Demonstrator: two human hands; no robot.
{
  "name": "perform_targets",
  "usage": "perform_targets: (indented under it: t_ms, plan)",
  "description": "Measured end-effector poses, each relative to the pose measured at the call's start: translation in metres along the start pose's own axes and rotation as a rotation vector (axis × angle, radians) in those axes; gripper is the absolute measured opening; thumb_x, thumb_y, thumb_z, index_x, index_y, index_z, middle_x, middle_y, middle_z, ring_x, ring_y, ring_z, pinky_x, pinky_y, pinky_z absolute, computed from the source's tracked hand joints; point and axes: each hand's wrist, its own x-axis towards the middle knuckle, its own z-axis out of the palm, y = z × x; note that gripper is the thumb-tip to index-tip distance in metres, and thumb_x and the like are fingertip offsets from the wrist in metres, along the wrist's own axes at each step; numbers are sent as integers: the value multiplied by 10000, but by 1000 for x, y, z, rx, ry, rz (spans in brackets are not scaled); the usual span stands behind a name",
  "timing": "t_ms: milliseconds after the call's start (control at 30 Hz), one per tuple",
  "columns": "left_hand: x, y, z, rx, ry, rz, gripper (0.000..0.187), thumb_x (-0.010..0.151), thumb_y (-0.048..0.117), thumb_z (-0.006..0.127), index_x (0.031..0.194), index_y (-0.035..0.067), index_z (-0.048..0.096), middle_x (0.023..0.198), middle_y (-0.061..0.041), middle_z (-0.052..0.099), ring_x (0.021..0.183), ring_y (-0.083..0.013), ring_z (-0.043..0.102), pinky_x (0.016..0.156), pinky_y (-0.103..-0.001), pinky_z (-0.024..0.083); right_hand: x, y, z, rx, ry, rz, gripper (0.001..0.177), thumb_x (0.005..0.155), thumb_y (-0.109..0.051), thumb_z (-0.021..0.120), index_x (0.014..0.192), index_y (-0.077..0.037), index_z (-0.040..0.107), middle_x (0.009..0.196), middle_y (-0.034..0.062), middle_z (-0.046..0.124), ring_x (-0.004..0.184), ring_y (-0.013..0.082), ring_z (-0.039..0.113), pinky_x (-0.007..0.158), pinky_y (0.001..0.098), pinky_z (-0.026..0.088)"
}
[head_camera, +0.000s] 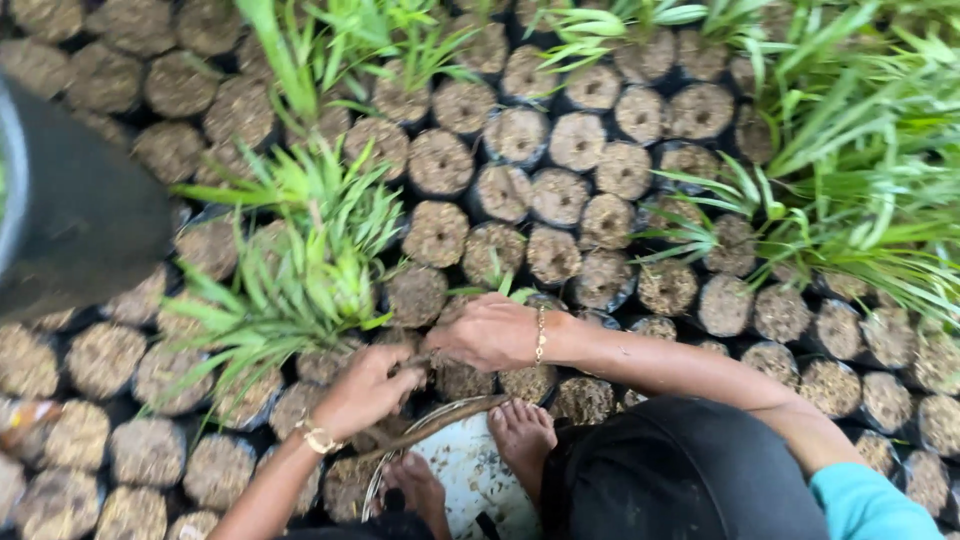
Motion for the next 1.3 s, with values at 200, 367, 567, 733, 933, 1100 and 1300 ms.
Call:
perform_targets:
  t_ms: [200, 367, 567, 733, 933, 1100, 1300]
  plan:
    - [38, -51, 18, 243, 0, -145, 320, 934, 264, 617, 1189, 132, 756, 1318, -46, 716, 1250, -189, 674, 1129, -373, 489, -53, 53, -97, -25, 60, 351, 369, 958, -35, 503, 1223, -184, 711, 1225, 43, 754, 1055, 202, 757, 839, 334, 662]
    - [45, -101, 19, 236, 36, -244, 553, 887, 531, 642, 1185, 82, 763, 1408, -94, 624, 1318, -242, 607, 1155, -388, 417, -164, 151, -189, -175, 627, 1065, 194, 1003, -160, 649, 1173, -160, 743, 1138, 79, 759, 960, 199, 726, 904, 349, 609]
    - [52, -109, -2, 137, 62, -308, 407, 887, 445, 643, 1255, 331, 772, 1422, 82, 612, 1313, -146, 575, 1069, -400, 487, -259, 321, -206, -521, 598, 1322, 277, 981, -145, 546, 1078, -139, 806, 925, 168, 774, 804, 386, 730, 688, 503, 630]
    - [46, -103, -8, -9, 110, -419, 402, 889, 354, 681, 1283, 320, 756, 1347, 21, 680, 1249, -158, 656, 1058, -355, 540, -254, 386, -201, -641, 359, 1377, 390, 1045, -372, 542, 1031, -59, 774, 1005, 223, 759, 953, 426, 714, 803, 504, 585]
    - [32, -75, -37, 90, 221, -529, 313, 916, 402, 610, 1085, 243, 820, 1006, -2, 871, 617, -145, 741, 754, -296, 635, -255, 429, -205, -714, 159, 1285, 309, 965, -268, 596, 1116, -33, 730, 1058, 237, 771, 1021, 411, 731, 833, 489, 596]
    - [16, -142, -61, 238, 110, -451, 310, 870, 386, 644, 1068, 213, 810, 1107, 33, 817, 1003, -140, 749, 889, -291, 519, -225, 402, -220, -541, 101, 1422, 499, 1005, -404, 710, 1124, 71, 806, 1078, 371, 784, 984, 531, 749, 753, 576, 601]
    - [0, -106, -57, 240, 178, -566, 389, 866, 461, 668, 992, 122, 814, 1038, -146, 787, 1116, -383, 694, 988, -499, 525, -105, 52, 351, -651, 544, 618, 239, 934, -197, 479, 980, -147, 709, 985, 100, 697, 1048, 335, 635, 860, 503, 481]
